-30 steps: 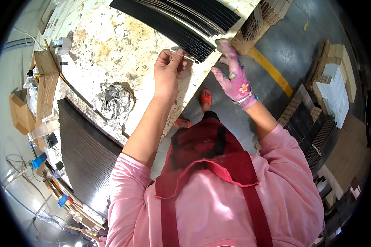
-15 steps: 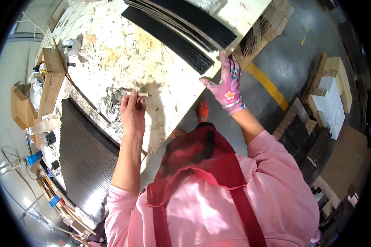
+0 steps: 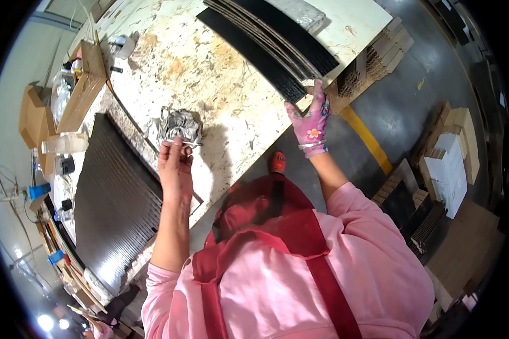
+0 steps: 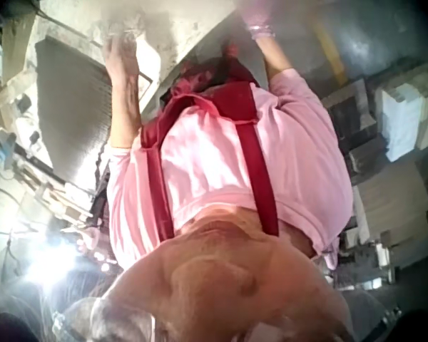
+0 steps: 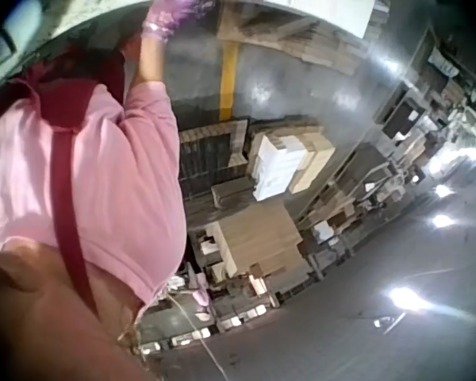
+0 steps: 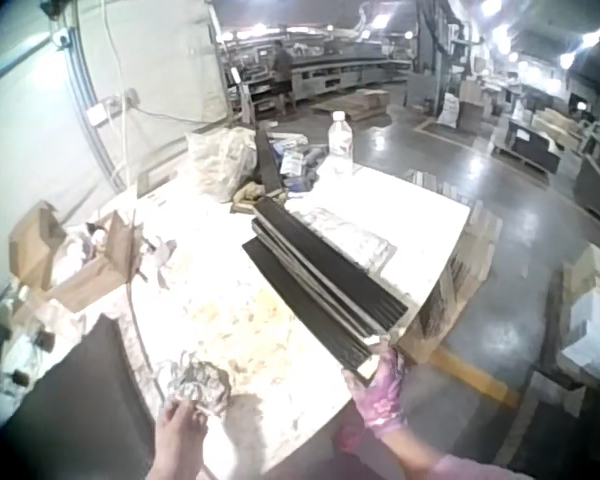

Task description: The person wipes dark wooden slats with a cloth, applies a liquid from a bottle onto the cloth, and wipes different sides of the slats before placing them in a stack.

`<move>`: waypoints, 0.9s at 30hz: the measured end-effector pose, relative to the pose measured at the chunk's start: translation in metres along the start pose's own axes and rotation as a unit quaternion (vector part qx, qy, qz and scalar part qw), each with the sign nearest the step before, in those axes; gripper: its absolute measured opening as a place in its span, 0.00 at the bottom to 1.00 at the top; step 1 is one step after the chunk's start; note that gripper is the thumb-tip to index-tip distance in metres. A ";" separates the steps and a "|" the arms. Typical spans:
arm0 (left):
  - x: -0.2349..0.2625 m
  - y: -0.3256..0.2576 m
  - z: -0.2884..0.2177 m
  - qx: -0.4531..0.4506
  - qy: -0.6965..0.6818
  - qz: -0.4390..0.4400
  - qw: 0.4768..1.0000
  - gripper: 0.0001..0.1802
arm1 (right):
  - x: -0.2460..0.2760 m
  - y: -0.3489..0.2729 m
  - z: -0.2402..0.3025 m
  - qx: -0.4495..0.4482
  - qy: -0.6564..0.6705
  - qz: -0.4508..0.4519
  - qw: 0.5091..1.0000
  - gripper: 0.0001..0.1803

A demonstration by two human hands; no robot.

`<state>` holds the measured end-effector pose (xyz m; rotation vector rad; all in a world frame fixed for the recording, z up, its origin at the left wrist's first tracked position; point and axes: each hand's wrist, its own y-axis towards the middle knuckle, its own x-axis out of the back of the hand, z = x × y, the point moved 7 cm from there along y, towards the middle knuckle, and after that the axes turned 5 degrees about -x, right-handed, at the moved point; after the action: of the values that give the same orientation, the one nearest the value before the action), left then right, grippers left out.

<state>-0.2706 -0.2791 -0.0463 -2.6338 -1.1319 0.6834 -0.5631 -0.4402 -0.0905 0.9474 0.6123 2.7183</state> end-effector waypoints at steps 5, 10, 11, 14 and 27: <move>0.050 0.009 -0.057 -0.101 -0.010 -0.031 0.994 0.04 | 0.001 -0.003 -0.001 0.021 -0.010 0.004 1.000 0.50; 0.166 0.030 -0.119 -0.169 -0.024 -0.116 0.978 0.06 | -0.014 -0.013 0.006 0.004 -0.019 0.042 0.999 0.53; 0.190 0.030 -0.137 -0.183 -0.004 -0.144 0.972 0.05 | -0.022 -0.014 0.012 -0.026 -0.022 0.059 0.998 0.53; 0.253 0.053 -0.159 -0.200 -0.029 -0.168 0.965 0.07 | -0.017 -0.019 0.005 -0.090 -0.091 0.093 0.987 0.48; 0.607 0.176 -0.263 -0.261 0.054 -0.385 0.883 0.06 | 0.024 -0.080 -0.005 -0.089 -0.033 0.021 0.995 0.36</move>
<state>0.3332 0.0407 -0.0819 -2.1770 -2.3666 0.0595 -0.5805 -0.3626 -0.1166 1.0107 0.3345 2.7105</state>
